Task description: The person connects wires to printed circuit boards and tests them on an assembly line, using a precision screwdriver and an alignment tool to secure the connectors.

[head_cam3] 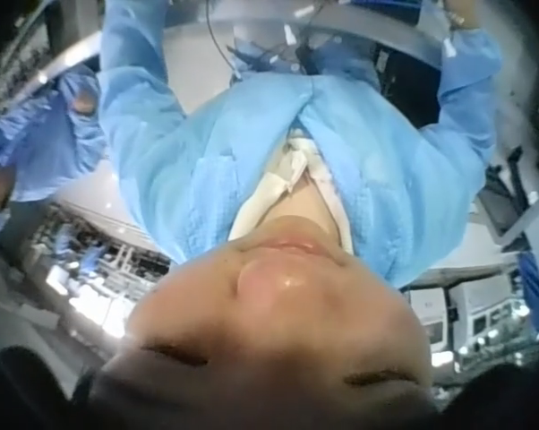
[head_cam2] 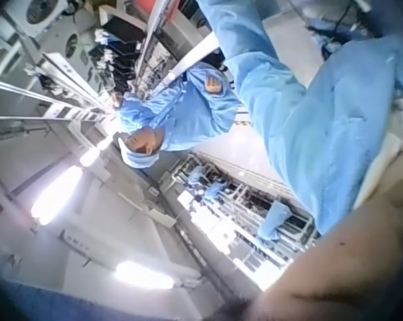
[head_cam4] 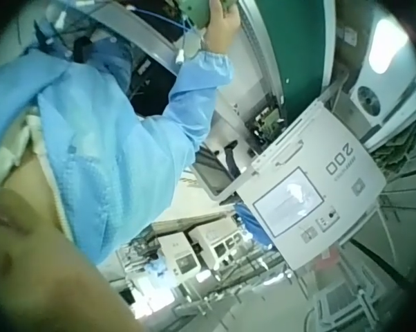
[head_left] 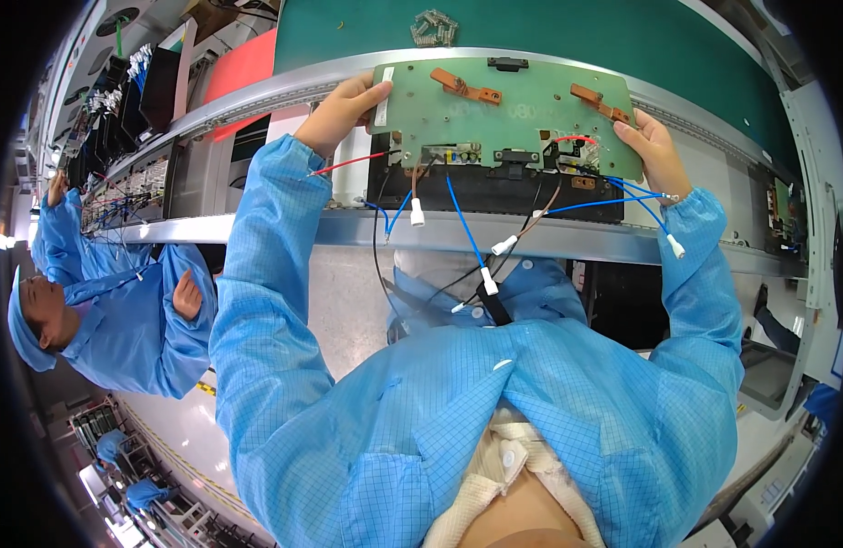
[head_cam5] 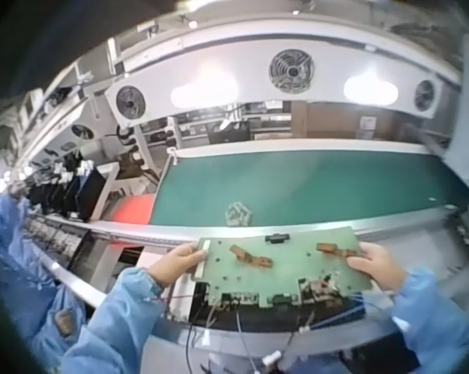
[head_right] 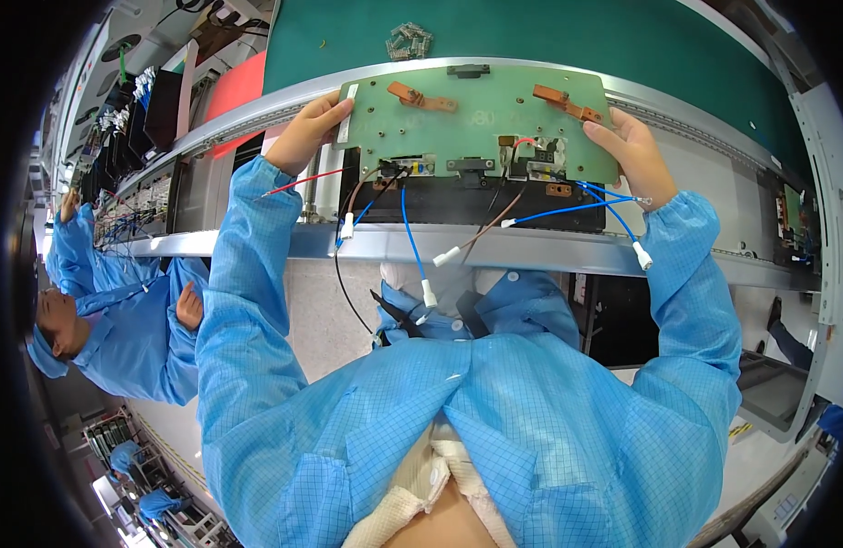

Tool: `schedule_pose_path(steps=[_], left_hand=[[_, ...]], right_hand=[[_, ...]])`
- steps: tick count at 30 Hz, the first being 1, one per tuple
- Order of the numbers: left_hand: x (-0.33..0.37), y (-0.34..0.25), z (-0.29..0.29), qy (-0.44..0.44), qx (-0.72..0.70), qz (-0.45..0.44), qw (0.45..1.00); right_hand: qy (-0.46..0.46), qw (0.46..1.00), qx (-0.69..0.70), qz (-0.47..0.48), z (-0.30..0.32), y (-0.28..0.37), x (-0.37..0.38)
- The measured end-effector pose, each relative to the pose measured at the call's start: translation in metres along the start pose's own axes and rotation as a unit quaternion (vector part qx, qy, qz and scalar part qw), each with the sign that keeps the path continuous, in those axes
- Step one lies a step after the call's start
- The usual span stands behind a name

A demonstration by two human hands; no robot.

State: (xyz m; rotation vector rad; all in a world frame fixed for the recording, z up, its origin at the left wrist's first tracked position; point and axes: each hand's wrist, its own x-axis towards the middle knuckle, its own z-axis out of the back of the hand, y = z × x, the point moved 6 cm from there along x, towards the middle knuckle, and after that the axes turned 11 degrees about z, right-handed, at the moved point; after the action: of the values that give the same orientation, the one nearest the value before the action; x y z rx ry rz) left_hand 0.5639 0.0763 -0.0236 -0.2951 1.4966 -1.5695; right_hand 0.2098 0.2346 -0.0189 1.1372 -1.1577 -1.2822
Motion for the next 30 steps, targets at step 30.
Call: schedule_pose_path(steps=[30], left_hand=[[0.020, 0.011, -0.004, -0.001, 0.015, 0.025, 1.000]], right_hand=[[-0.052, 0.998, 0.047, 0.003, 0.003, -0.024, 0.002]])
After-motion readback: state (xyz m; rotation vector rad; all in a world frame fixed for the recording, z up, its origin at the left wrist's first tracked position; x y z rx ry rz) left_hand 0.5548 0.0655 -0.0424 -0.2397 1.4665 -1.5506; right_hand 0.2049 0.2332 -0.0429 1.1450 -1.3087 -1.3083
